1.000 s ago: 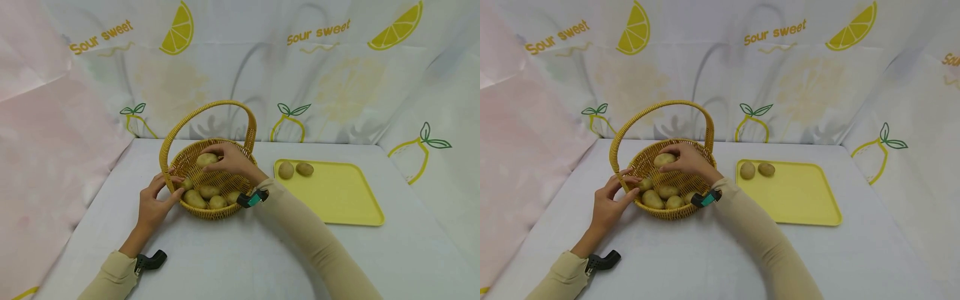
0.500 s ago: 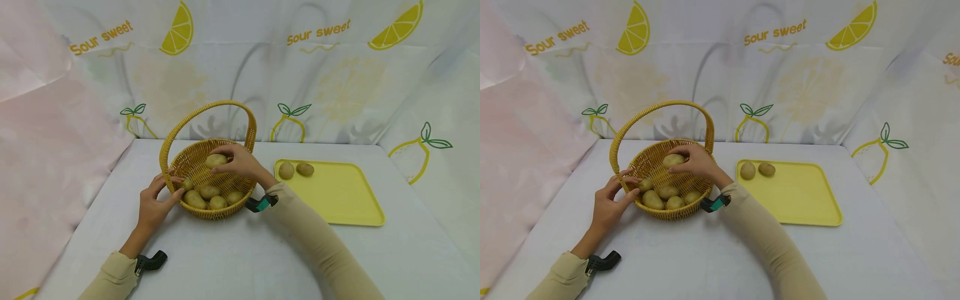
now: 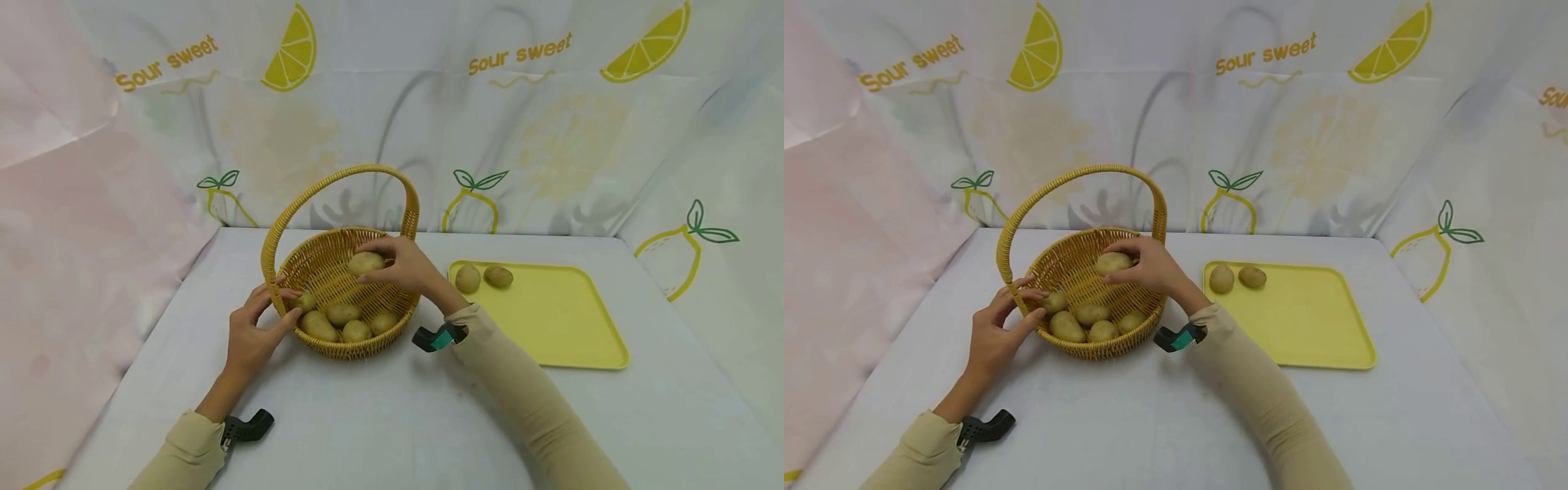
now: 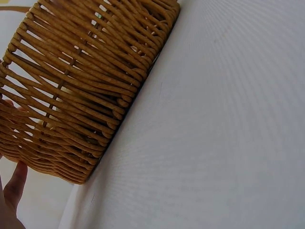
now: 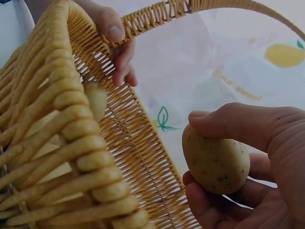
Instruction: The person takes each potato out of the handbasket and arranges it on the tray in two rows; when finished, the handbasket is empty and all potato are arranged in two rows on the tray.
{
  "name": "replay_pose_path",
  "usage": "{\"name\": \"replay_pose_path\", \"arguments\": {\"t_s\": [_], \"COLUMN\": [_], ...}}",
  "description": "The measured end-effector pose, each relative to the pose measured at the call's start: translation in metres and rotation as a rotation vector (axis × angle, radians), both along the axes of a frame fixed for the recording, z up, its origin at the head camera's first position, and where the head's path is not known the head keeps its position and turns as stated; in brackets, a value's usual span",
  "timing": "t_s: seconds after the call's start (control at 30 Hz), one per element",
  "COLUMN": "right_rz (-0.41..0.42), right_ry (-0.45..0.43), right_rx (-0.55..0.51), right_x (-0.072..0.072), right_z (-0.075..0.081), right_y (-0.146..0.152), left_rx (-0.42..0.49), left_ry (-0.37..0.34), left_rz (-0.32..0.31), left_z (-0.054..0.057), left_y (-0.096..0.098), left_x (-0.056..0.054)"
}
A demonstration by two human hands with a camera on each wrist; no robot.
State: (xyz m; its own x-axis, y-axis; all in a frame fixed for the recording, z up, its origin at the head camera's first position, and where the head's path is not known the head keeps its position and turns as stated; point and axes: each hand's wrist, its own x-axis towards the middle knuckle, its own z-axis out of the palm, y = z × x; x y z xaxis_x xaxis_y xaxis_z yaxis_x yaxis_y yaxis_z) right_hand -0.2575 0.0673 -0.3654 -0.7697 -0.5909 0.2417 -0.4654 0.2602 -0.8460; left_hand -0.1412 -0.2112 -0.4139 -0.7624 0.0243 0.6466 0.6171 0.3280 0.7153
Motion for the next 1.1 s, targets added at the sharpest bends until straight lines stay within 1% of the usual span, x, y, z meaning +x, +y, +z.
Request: {"name": "replay_pose_path", "arguments": {"t_s": [0.2, 0.53, 0.73, 0.93, 1.1], "right_rz": [-0.027, -0.038, -0.069, -0.079, -0.076], "right_ry": [-0.004, -0.044, -0.043, -0.062, -0.044], "right_rx": [0.015, -0.015, -0.001, -0.019, -0.040], "right_x": [0.005, 0.016, 0.021, 0.024, 0.025], "right_z": [0.000, -0.003, -0.001, 0.001, -0.001], "right_y": [0.009, 0.020, 0.025, 0.031, 0.038], "left_rx": [-0.003, -0.004, -0.002, 0.004, 0.001], "left_ry": [0.005, 0.011, 0.007, -0.006, -0.005], "left_rz": [0.002, 0.008, 0.006, 0.002, 0.008], "left_z": [0.000, 0.000, 0.000, 0.000, -0.001], "left_y": [0.000, 0.001, 0.000, 0.000, 0.000], "left_x": [0.000, 0.001, 0.001, 0.001, 0.000]}}
